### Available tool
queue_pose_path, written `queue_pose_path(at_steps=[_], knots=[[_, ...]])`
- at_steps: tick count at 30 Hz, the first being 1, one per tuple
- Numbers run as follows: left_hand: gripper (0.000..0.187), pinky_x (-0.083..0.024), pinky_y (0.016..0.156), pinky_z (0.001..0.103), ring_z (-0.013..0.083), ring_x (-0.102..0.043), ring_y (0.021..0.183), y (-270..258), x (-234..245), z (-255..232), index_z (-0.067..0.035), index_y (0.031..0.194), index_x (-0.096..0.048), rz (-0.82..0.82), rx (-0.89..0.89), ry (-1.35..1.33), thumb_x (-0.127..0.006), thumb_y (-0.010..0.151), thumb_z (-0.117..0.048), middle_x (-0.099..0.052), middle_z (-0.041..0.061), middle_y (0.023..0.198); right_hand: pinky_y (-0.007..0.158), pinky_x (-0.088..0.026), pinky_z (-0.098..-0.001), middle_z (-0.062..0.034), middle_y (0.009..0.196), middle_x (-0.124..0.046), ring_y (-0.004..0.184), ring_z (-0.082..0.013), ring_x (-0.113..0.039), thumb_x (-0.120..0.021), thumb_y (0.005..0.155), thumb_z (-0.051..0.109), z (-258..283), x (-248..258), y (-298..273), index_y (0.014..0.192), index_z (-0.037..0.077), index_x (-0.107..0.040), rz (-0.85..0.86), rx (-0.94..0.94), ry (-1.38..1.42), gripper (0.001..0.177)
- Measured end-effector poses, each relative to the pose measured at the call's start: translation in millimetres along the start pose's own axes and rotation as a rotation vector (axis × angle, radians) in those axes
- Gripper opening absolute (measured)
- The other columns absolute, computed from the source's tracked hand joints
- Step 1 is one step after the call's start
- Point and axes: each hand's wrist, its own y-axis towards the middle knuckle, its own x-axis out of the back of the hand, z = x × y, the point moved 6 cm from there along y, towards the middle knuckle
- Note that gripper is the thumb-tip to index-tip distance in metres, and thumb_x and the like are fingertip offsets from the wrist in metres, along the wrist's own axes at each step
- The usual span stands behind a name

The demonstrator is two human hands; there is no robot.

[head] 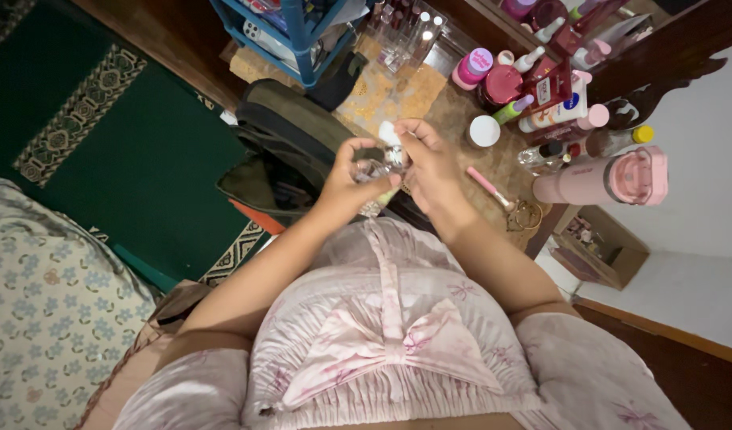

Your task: The person sits at a vanity table and packs a green pouch, placing cosmetic bottles, jars, a compact and other toiletry items from the table into the pouch one at a time, opening the pouch and arranging items inside.

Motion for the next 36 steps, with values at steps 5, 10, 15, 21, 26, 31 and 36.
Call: queue_pose_path(at_steps=[5,10,15,21,26,31,36], knots=[[0.060,-0.053,0.096,0.033,0.0187,-0.058,0.118,4.8,-1.7,-0.5,-0.002,0.136,-0.045,-0.070,-0.108,-0.034,-0.081,0.088,0.001,-0.059,0.012,0.123,0.079,-0.052,-0.0271,-0.0056,0.100,-0.064,0.088,-0.0105,-0.061,-0.059,0.112,0.012,0.8,-4.4,-7.2,0.118,0.001,-0.059,-0.048,0.243,0.061,0.013],[0.047,-0.049,0.105,0.031,0.0212,-0.052,0.134,1.4,-4.7,2.1,0.002,0.128,-0.060,-0.193,-0.074,-0.158,-0.079,0.085,0.003,-0.042,0.012,0.152,0.073,-0.054,-0.0289,-0.0075,0.099,-0.067,0.084,-0.0128,-0.065,-0.056,0.108,0.016,1.0,-7.7,-14.4,0.115,0.004,-0.055,-0.125,0.255,0.060,0.014],[0.037,-0.050,0.104,0.030,0.0184,-0.054,0.134,10.5,-3.0,7.9,0.007,0.120,-0.068,-0.219,0.001,-0.300,-0.075,0.084,0.004,-0.034,0.016,0.165,0.072,-0.053,-0.0288,-0.0082,0.098,-0.066,0.082,-0.0132,-0.064,-0.057,0.108,0.018,3.9,-10.1,-21.5,0.114,0.005,-0.054,-0.156,0.277,0.117,0.015],[0.020,-0.052,0.091,0.029,0.0166,-0.063,0.112,4.2,-4.7,27.7,0.013,0.111,-0.071,-0.273,0.007,-0.472,-0.067,0.100,-0.003,-0.050,0.021,0.151,0.083,-0.056,-0.0313,-0.0107,0.102,-0.068,0.091,-0.0168,-0.067,-0.059,0.105,0.013,-12.4,-8.5,-25.6,0.107,0.003,-0.054,-0.215,0.245,0.176,0.011],[0.020,-0.054,0.083,0.028,0.0151,-0.066,0.094,2.2,15.6,17.7,0.006,0.117,-0.066,-0.456,-0.195,-0.428,-0.064,0.100,-0.004,-0.066,0.017,0.117,0.087,-0.051,-0.0270,-0.0074,0.109,-0.067,0.098,-0.0123,-0.063,-0.058,0.104,0.004,-26.4,-21.8,-33.0,0.117,0.004,-0.057,-0.072,0.275,-0.209,0.013],[0.030,-0.054,0.090,0.029,0.0134,-0.063,0.102,-1.9,23.2,-8.2,0.005,0.125,-0.053,-0.415,-0.510,-0.111,-0.069,0.103,-0.006,-0.062,0.009,0.127,0.084,-0.052,-0.0303,-0.0056,0.110,-0.068,0.094,-0.0130,-0.064,-0.054,0.103,0.006,-53.3,-27.7,-40.5,0.126,0.003,-0.061,0.109,-0.109,-0.038,0.024],[0.041,-0.050,0.110,0.033,0.0174,-0.062,0.121,-9.3,10.1,-22.8,-0.003,0.134,-0.044,-0.279,-0.782,0.254,-0.067,0.104,-0.014,-0.062,0.014,0.135,0.086,-0.057,-0.0361,-0.0125,0.106,-0.069,0.094,-0.0212,-0.068,-0.056,0.099,0.004,-62.6,-13.9,-42.2,0.117,-0.002,-0.062,0.149,-0.457,0.271,0.020]])
